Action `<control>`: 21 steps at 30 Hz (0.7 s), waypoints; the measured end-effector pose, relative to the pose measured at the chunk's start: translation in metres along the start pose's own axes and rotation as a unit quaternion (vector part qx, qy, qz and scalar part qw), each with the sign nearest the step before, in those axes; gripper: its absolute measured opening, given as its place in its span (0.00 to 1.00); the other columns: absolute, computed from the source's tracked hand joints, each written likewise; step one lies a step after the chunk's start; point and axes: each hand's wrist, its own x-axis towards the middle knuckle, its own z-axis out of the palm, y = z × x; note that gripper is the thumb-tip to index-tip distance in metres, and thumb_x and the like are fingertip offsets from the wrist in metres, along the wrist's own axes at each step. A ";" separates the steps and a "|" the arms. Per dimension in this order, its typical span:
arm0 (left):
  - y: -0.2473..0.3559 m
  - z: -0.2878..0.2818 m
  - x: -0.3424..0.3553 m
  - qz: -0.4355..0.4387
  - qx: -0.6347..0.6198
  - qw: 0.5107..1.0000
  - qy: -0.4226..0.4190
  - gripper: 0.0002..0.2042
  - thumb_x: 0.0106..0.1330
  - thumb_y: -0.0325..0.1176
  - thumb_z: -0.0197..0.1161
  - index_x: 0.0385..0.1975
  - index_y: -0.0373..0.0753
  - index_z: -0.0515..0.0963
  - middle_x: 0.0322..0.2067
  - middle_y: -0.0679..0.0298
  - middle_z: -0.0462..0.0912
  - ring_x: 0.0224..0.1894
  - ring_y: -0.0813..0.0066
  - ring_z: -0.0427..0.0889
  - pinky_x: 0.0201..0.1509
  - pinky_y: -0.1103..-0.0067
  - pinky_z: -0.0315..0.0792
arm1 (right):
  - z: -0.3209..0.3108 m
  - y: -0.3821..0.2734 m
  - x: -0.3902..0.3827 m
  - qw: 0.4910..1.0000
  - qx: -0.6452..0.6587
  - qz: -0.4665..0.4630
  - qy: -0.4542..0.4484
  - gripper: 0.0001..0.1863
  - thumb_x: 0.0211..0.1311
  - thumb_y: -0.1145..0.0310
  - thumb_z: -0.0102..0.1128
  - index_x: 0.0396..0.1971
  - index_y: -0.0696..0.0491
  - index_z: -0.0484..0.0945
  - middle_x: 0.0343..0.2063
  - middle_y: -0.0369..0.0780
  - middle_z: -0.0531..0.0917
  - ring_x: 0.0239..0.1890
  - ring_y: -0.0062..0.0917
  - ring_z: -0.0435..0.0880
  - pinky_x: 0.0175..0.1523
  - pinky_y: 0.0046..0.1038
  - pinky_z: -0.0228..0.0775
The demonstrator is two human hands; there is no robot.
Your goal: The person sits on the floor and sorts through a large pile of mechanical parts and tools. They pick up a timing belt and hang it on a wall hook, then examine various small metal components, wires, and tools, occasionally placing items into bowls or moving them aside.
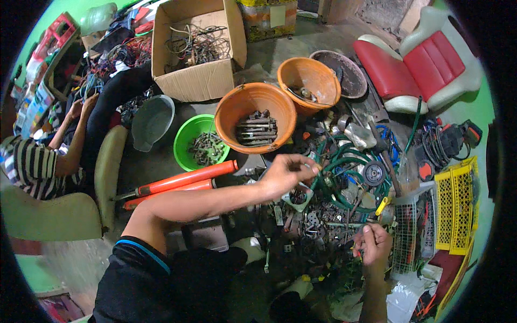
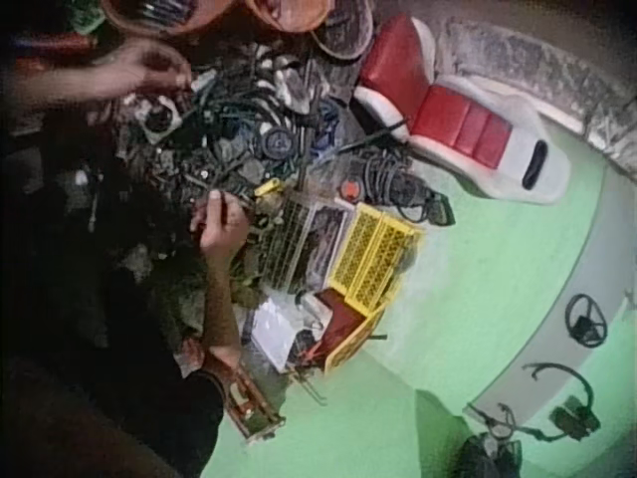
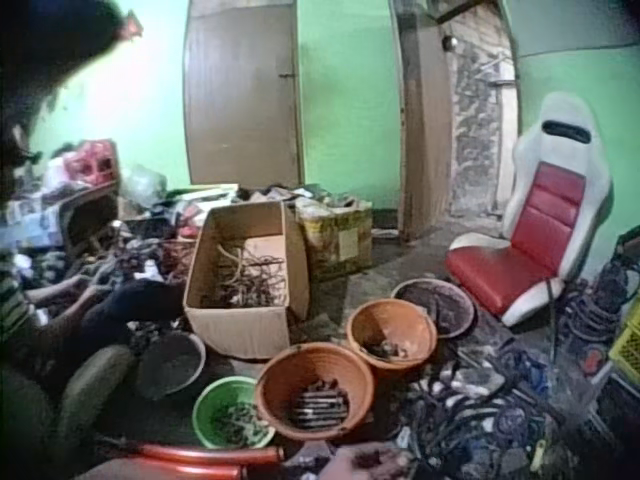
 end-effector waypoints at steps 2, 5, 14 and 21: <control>-0.002 -0.035 0.012 0.101 0.128 0.986 0.025 0.12 0.67 0.34 0.62 0.44 0.32 0.79 0.38 0.64 0.82 0.41 0.81 0.78 0.43 0.78 0.78 | 0.008 0.000 0.005 0.999 -0.041 -0.006 -0.021 0.08 0.65 0.72 0.55 0.34 0.63 0.75 0.21 0.40 0.79 0.18 0.19 0.75 0.18 0.23 0.69; 0.008 -0.079 0.023 0.180 0.330 0.919 0.121 0.13 0.61 0.31 0.66 0.43 0.33 0.80 0.39 0.59 0.85 0.42 0.77 0.81 0.46 0.76 0.76 | 0.015 0.004 0.019 0.997 -0.041 -0.022 -0.059 0.07 0.64 0.76 0.57 0.36 0.65 0.77 0.24 0.41 0.81 0.21 0.19 0.78 0.23 0.23 0.72; 0.007 -0.187 0.065 0.220 0.466 0.829 0.219 0.14 0.54 0.29 0.67 0.41 0.33 0.81 0.37 0.48 0.83 0.39 0.57 0.84 0.45 0.68 0.76 | 0.070 0.002 0.059 0.989 -0.065 -0.027 -0.128 0.09 0.63 0.77 0.58 0.39 0.67 0.78 0.27 0.41 0.83 0.25 0.20 0.81 0.29 0.22 0.76; 0.005 -0.236 0.108 0.215 0.598 0.740 0.220 0.12 0.55 0.34 0.65 0.34 0.32 0.81 0.33 0.45 0.82 0.40 0.48 0.81 0.48 0.61 0.73 | 0.066 0.013 0.057 0.990 -0.070 -0.006 -0.125 0.09 0.62 0.77 0.59 0.38 0.67 0.78 0.27 0.41 0.83 0.26 0.20 0.81 0.30 0.23 0.77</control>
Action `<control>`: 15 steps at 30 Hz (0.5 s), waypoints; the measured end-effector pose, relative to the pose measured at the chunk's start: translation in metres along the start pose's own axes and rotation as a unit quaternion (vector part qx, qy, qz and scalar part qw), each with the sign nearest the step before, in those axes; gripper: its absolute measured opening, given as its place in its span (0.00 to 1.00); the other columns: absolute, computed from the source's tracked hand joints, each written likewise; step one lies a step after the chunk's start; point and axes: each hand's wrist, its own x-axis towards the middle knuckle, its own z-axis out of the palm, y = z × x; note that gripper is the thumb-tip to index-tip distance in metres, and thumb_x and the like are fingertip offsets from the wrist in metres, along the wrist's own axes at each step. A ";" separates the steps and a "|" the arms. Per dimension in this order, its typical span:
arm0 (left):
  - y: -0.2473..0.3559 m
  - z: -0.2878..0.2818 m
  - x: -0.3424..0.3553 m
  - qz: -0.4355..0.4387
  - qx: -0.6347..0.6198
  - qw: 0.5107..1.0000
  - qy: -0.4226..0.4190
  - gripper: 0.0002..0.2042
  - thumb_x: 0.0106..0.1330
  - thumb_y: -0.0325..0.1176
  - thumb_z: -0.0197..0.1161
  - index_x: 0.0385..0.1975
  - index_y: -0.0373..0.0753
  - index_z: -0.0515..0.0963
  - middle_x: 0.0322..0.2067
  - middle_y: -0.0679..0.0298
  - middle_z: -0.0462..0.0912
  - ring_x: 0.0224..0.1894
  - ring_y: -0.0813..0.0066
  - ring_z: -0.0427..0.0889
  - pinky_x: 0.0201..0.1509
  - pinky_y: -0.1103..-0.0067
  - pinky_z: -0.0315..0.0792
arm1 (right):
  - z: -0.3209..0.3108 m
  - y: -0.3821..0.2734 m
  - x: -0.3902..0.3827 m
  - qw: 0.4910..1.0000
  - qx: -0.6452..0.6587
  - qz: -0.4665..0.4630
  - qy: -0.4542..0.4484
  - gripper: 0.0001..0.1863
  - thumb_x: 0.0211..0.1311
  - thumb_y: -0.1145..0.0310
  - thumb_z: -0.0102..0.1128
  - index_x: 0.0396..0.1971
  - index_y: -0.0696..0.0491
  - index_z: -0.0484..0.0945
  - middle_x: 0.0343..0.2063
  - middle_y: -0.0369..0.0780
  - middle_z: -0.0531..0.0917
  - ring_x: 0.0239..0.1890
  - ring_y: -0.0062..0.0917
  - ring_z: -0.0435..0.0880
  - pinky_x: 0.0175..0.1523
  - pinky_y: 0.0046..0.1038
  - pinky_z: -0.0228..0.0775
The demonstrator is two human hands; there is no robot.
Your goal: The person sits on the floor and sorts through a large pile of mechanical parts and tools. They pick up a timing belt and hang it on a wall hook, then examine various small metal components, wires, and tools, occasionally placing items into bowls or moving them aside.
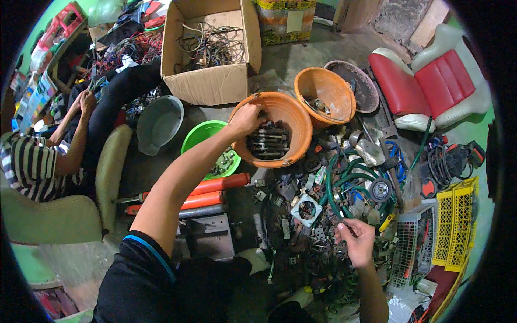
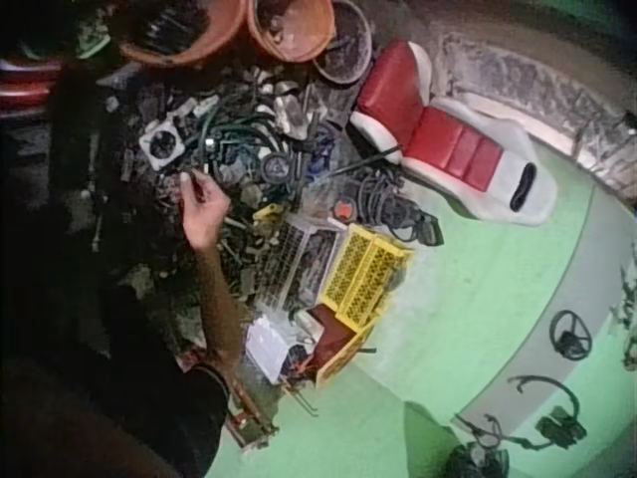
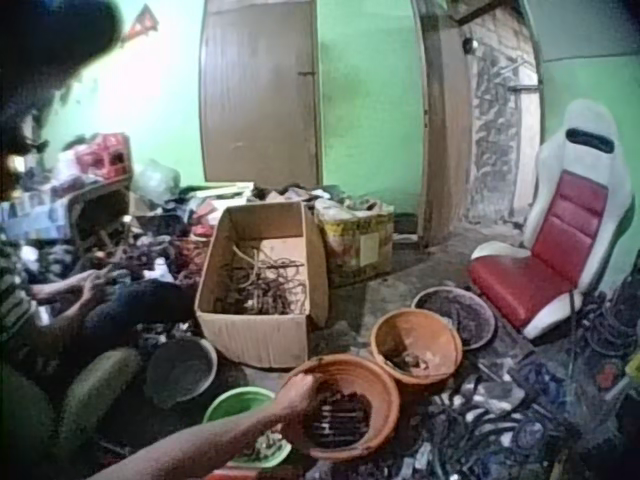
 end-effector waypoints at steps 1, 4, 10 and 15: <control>-0.010 0.009 0.004 0.001 0.028 1.000 0.004 0.12 0.55 0.34 0.65 0.33 0.32 0.80 0.33 0.45 0.82 0.40 0.48 0.81 0.48 0.61 0.73 | -0.001 0.002 -0.001 1.000 -0.003 0.004 0.000 0.08 0.62 0.77 0.60 0.38 0.67 0.78 0.27 0.41 0.83 0.26 0.20 0.81 0.30 0.23 0.77; -0.031 0.022 0.008 -0.007 0.025 1.000 -0.003 0.12 0.56 0.35 0.65 0.30 0.31 0.80 0.31 0.45 0.82 0.38 0.48 0.82 0.45 0.61 0.74 | -0.002 0.003 -0.004 1.000 -0.013 0.007 0.001 0.08 0.62 0.77 0.60 0.37 0.66 0.79 0.26 0.40 0.83 0.26 0.20 0.81 0.29 0.23 0.77; -0.014 0.018 0.010 -0.086 0.034 0.995 -0.040 0.11 0.58 0.36 0.64 0.28 0.33 0.83 0.28 0.45 0.82 0.32 0.51 0.84 0.39 0.61 0.77 | -0.002 0.000 -0.004 0.999 -0.030 0.009 -0.006 0.08 0.62 0.75 0.61 0.36 0.66 0.79 0.26 0.40 0.83 0.24 0.18 0.80 0.28 0.22 0.75; 0.081 -0.002 -0.018 -0.038 -0.091 0.994 -0.049 0.11 0.57 0.37 0.66 0.30 0.35 0.84 0.26 0.49 0.83 0.27 0.53 0.83 0.36 0.65 0.75 | 0.003 0.002 -0.004 1.000 -0.031 -0.002 -0.006 0.09 0.61 0.75 0.62 0.37 0.65 0.79 0.26 0.38 0.82 0.23 0.17 0.79 0.28 0.20 0.74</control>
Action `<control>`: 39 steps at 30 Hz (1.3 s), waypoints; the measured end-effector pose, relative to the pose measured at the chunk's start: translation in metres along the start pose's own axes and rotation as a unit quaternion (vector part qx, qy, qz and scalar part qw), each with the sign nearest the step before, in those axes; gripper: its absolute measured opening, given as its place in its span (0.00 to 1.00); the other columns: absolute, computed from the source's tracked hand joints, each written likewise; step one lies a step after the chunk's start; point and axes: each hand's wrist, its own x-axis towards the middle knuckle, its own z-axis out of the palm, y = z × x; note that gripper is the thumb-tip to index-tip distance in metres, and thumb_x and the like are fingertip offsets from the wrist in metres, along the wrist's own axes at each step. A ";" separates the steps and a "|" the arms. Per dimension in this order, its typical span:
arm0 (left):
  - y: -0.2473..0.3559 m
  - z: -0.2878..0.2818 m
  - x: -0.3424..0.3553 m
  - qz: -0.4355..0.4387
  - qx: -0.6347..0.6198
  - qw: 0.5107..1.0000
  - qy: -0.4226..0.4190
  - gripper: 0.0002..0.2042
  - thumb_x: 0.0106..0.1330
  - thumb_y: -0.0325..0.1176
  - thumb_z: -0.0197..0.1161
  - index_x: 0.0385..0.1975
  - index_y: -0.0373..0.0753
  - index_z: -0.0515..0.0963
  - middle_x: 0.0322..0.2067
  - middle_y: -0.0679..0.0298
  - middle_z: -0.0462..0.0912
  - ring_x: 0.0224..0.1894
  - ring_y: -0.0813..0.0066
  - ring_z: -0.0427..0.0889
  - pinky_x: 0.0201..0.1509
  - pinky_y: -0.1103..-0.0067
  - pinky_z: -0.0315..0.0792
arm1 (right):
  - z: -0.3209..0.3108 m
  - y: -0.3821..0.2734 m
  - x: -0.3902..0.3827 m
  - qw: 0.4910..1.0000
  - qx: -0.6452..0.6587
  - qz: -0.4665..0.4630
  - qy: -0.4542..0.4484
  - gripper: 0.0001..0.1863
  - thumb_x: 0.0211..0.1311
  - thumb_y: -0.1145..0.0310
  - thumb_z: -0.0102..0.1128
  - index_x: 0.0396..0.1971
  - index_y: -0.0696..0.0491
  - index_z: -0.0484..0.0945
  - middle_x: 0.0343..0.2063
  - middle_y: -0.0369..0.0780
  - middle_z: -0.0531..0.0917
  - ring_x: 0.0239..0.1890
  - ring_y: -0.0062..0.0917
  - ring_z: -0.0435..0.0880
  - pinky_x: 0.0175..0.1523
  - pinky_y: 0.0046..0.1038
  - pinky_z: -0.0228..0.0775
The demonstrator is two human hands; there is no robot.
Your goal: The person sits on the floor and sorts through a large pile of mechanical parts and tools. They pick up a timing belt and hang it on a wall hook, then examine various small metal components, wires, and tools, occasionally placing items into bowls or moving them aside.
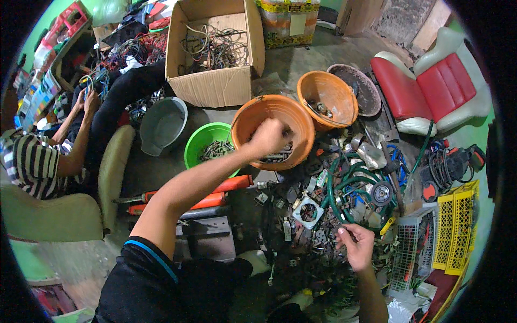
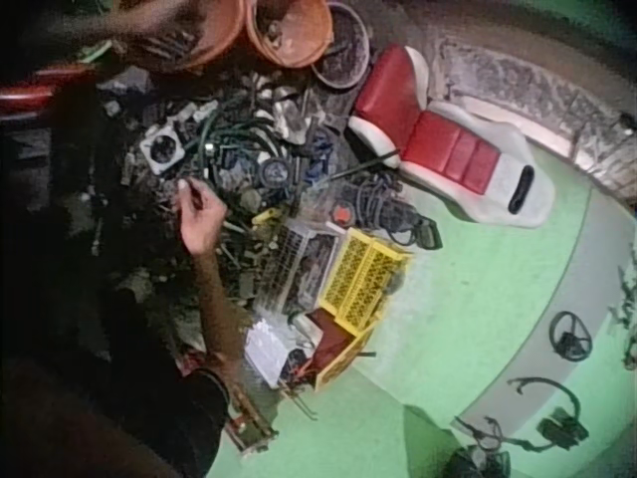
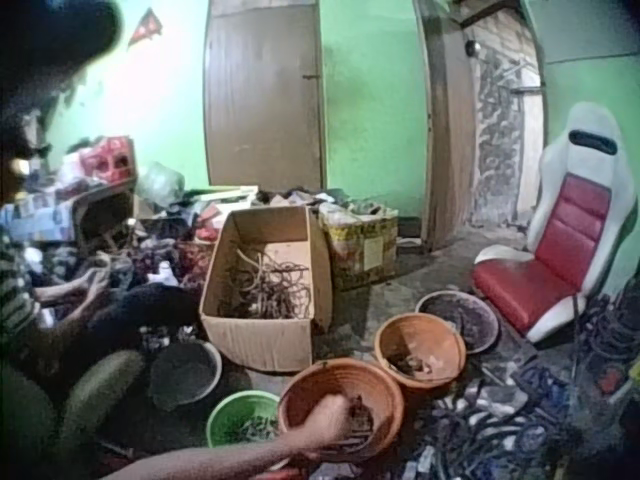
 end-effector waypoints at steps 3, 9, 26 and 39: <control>0.080 0.012 -0.046 0.101 -0.179 0.970 -0.126 0.13 0.61 0.39 0.66 0.33 0.33 0.83 0.29 0.51 0.84 0.31 0.62 0.84 0.38 0.67 0.76 | 0.002 -0.002 -0.001 0.999 0.011 -0.025 0.023 0.10 0.61 0.76 0.62 0.40 0.65 0.79 0.26 0.38 0.82 0.23 0.16 0.79 0.28 0.20 0.73; 0.143 0.017 -0.109 0.183 -0.358 0.900 -0.166 0.11 0.62 0.33 0.66 0.39 0.32 0.82 0.32 0.56 0.85 0.33 0.72 0.83 0.39 0.75 0.78 | 0.017 -0.027 -0.010 0.994 0.010 -0.091 0.062 0.12 0.58 0.78 0.65 0.43 0.63 0.79 0.34 0.39 0.84 0.35 0.18 0.82 0.41 0.19 0.75; 0.171 0.003 -0.125 -0.049 -0.481 0.832 -0.271 0.08 0.65 0.28 0.63 0.38 0.30 0.80 0.23 0.62 0.82 0.24 0.81 0.80 0.24 0.83 0.77 | 0.002 -0.032 -0.021 0.999 0.015 -0.041 -0.015 0.11 0.62 0.72 0.62 0.43 0.61 0.80 0.28 0.37 0.84 0.28 0.15 0.82 0.32 0.18 0.75; 0.155 0.008 -0.125 -0.045 -0.508 0.837 -0.197 0.08 0.65 0.28 0.59 0.33 0.27 0.76 0.26 0.63 0.79 0.23 0.81 0.80 0.20 0.82 0.77 | 0.001 -0.027 -0.024 0.992 -0.006 0.050 -0.115 0.08 0.61 0.72 0.63 0.29 0.63 0.79 0.21 0.37 0.81 0.22 0.15 0.78 0.29 0.18 0.71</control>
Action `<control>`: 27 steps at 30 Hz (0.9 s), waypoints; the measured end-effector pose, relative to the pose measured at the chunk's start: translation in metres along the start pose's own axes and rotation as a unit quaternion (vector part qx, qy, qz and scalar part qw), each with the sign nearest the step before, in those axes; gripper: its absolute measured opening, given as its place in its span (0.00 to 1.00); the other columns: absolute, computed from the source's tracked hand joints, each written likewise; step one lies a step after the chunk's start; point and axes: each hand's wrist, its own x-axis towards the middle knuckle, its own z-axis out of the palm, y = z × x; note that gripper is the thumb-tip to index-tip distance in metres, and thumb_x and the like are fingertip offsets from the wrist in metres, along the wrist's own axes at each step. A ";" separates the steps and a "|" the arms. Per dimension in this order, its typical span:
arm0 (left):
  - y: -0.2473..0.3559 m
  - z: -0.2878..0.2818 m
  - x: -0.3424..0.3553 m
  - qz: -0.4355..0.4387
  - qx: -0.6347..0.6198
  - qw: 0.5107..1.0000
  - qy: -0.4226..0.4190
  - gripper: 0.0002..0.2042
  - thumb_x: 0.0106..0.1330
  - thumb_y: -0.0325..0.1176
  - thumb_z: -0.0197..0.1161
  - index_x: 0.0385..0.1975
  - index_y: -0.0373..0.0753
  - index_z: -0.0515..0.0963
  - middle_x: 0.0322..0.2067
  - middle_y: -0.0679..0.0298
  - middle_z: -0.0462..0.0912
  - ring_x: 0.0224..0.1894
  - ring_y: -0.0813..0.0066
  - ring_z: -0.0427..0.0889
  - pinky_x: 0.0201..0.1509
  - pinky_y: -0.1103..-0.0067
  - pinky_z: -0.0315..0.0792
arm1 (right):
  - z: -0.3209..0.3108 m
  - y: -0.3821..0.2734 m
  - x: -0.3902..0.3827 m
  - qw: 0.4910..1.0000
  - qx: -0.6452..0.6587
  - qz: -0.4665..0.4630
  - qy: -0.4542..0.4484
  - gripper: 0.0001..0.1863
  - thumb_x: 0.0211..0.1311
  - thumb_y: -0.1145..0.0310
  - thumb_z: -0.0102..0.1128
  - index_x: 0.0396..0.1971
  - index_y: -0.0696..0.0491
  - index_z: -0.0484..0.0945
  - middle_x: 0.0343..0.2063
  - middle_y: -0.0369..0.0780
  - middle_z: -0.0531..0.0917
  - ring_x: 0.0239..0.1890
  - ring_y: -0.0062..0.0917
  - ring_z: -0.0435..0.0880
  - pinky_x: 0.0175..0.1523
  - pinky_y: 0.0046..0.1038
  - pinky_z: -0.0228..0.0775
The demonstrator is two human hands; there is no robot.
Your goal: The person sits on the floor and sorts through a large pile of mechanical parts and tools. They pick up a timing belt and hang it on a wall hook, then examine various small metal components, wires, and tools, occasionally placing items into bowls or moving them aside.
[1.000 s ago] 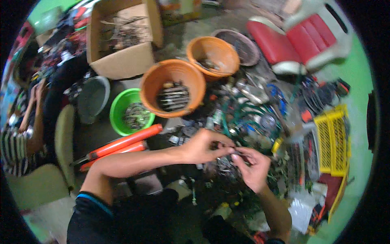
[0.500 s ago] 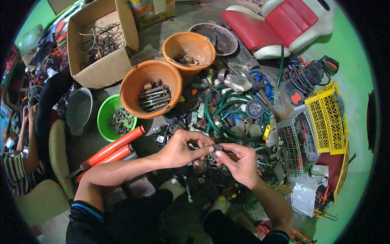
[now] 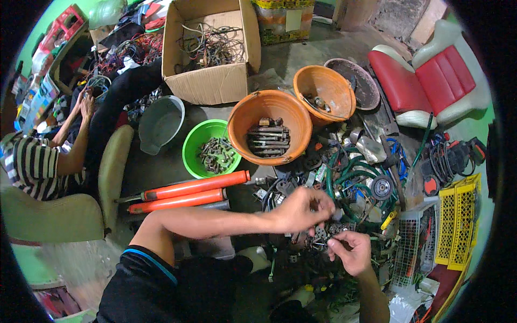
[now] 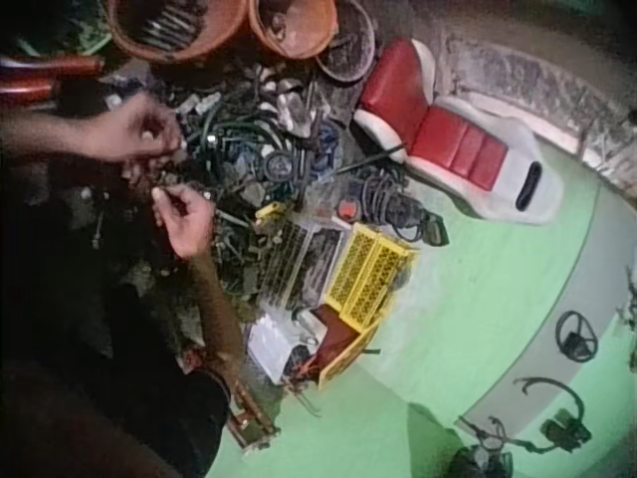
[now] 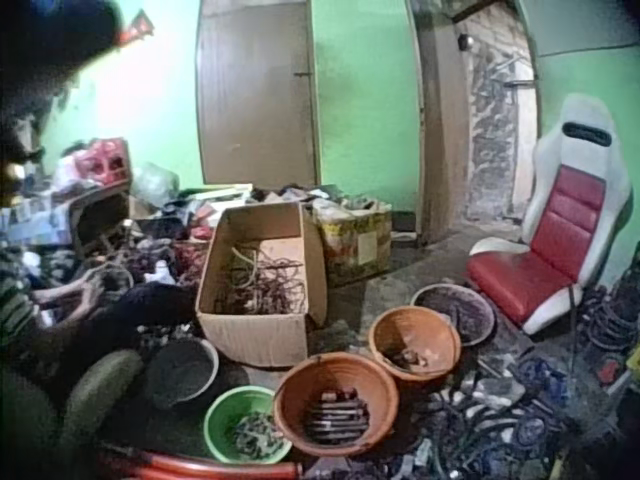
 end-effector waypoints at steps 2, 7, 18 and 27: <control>-0.003 -0.025 0.019 0.024 0.034 0.998 0.057 0.07 0.65 0.27 0.57 0.32 0.27 0.76 0.26 0.62 0.79 0.22 0.80 0.79 0.20 0.81 0.78 | 0.001 0.006 -0.001 1.000 0.001 0.005 -0.003 0.08 0.61 0.72 0.64 0.29 0.62 0.80 0.21 0.37 0.82 0.22 0.15 0.78 0.28 0.19 0.71; -0.008 -0.139 0.088 0.094 0.332 0.917 0.203 0.09 0.62 0.31 0.62 0.31 0.30 0.83 0.21 0.59 0.84 0.22 0.77 0.82 0.29 0.76 0.76 | -0.001 0.017 -0.002 0.998 -0.054 -0.033 -0.007 0.10 0.57 0.73 0.67 0.37 0.61 0.79 0.31 0.38 0.84 0.33 0.17 0.82 0.39 0.20 0.73; -0.079 -0.240 0.145 -0.109 0.598 0.775 0.172 0.12 0.58 0.33 0.64 0.35 0.30 0.81 0.36 0.46 0.83 0.39 0.56 0.85 0.43 0.64 0.79 | -0.007 0.028 -0.003 0.993 -0.119 -0.014 -0.005 0.12 0.56 0.72 0.67 0.39 0.61 0.79 0.34 0.42 0.85 0.38 0.22 0.84 0.43 0.22 0.74; -0.092 -0.250 0.151 -0.150 0.746 0.647 0.055 0.09 0.57 0.27 0.59 0.36 0.37 0.82 0.40 0.52 0.83 0.41 0.54 0.84 0.44 0.63 0.79 | -0.016 0.038 -0.011 0.985 -0.167 -0.027 0.024 0.11 0.58 0.70 0.66 0.38 0.59 0.80 0.34 0.41 0.85 0.37 0.23 0.85 0.42 0.24 0.75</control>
